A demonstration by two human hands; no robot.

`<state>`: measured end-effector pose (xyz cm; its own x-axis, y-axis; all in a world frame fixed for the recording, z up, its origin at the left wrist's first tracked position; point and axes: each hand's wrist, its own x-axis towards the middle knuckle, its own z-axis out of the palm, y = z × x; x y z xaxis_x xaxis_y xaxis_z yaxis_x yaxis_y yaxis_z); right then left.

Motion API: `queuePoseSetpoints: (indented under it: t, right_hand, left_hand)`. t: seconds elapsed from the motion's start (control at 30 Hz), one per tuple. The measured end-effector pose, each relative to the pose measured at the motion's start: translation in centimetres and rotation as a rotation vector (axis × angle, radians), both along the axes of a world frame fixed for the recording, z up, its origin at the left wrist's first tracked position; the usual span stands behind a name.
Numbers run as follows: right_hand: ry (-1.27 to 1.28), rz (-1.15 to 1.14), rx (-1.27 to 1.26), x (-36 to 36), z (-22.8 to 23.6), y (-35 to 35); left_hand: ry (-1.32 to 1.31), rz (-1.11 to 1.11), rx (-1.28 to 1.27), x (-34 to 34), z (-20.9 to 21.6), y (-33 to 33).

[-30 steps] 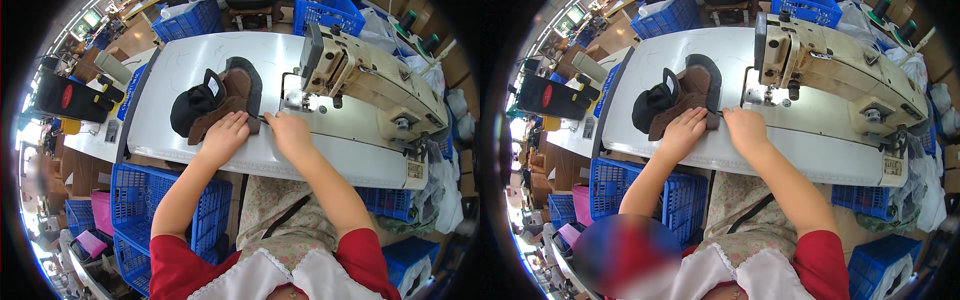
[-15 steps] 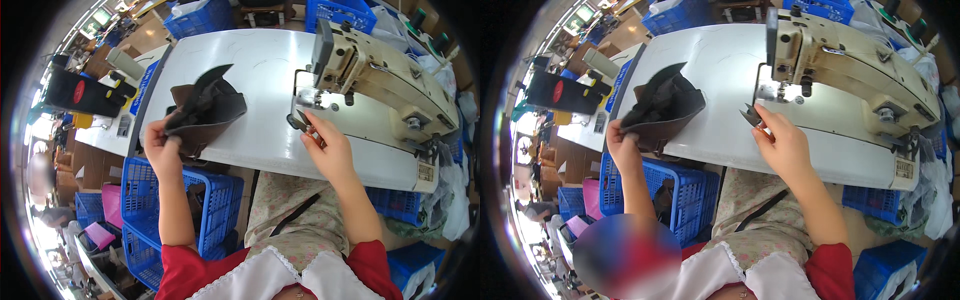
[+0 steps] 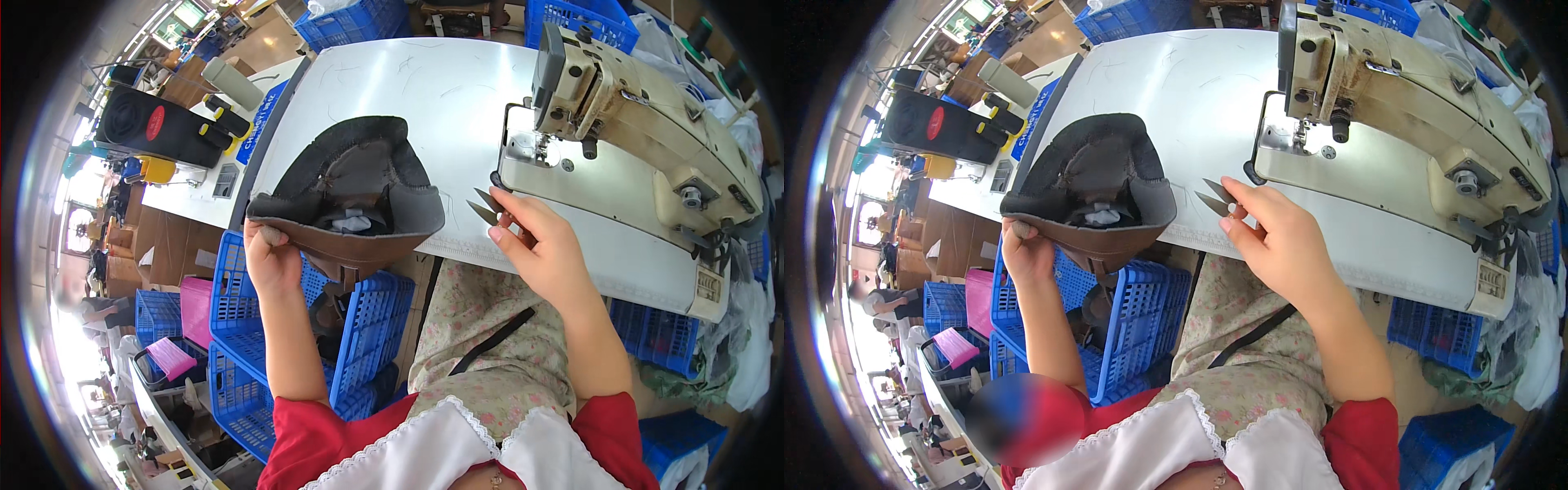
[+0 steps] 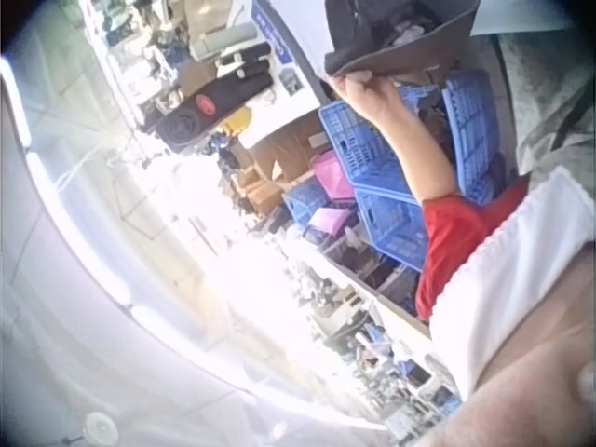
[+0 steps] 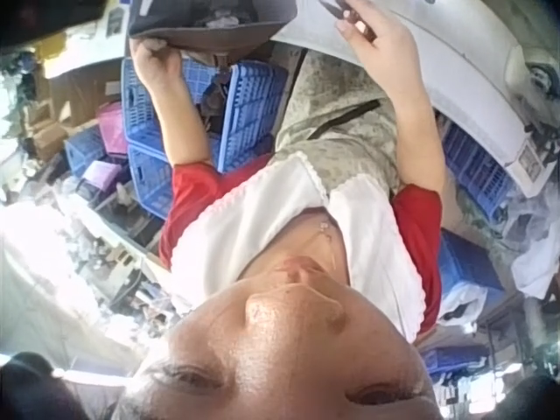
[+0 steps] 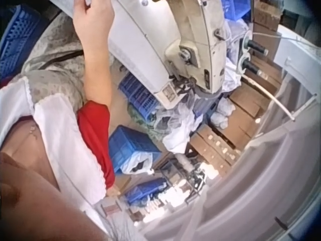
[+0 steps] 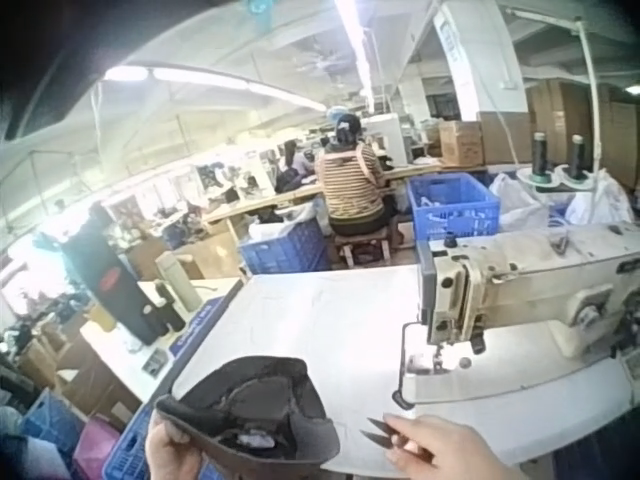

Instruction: Stitch a piece of leather onto the shoe upper using an industrial sewing machine.

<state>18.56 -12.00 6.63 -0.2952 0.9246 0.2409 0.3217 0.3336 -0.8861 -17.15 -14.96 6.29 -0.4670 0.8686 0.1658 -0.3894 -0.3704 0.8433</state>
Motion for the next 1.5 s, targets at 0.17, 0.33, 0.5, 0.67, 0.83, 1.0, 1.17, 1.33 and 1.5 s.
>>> queuePoseSetpoints:
  t: [0.17,0.33,0.5,0.67,0.83,1.0,1.17,1.33,1.5]
  right_hand:
    - [0.222,0.216,-0.455,0.3,1.0,-0.9]
    - [0.088,0.130,-0.126,-0.1,-0.2,-2.0]
    - [-0.162,-0.010,0.162,-0.5,1.0,-2.7]
    - [-0.324,-0.038,0.326,-1.0,1.4,-2.8]
    - [-0.438,-0.056,0.418,-1.4,1.4,-2.7]
    - [-0.494,-0.056,0.447,-1.8,1.5,-2.5]
    - [-0.524,-0.052,0.460,-1.9,1.9,-2.3]
    - [-0.523,-0.060,0.459,-1.4,1.8,-2.2]
    - [-0.518,-0.017,0.400,-1.5,1.7,-2.4]
  left_hand:
    - [-0.021,-0.020,0.033,0.7,0.3,-0.6]
    - [-0.039,-0.049,0.045,1.2,0.9,-1.0]
    - [-0.014,-0.052,0.053,1.2,1.0,-1.7]
    - [-0.005,-0.028,0.042,1.2,1.0,-2.3]
    - [0.015,-0.049,0.048,1.2,1.0,-2.3]
    - [0.042,-0.056,0.043,1.6,1.2,-2.4]
    - [0.046,-0.039,0.026,2.0,1.3,-2.1]
    - [0.048,-0.059,0.038,1.3,1.0,-2.5]
    - [0.055,-0.029,0.025,1.0,0.9,-2.8]
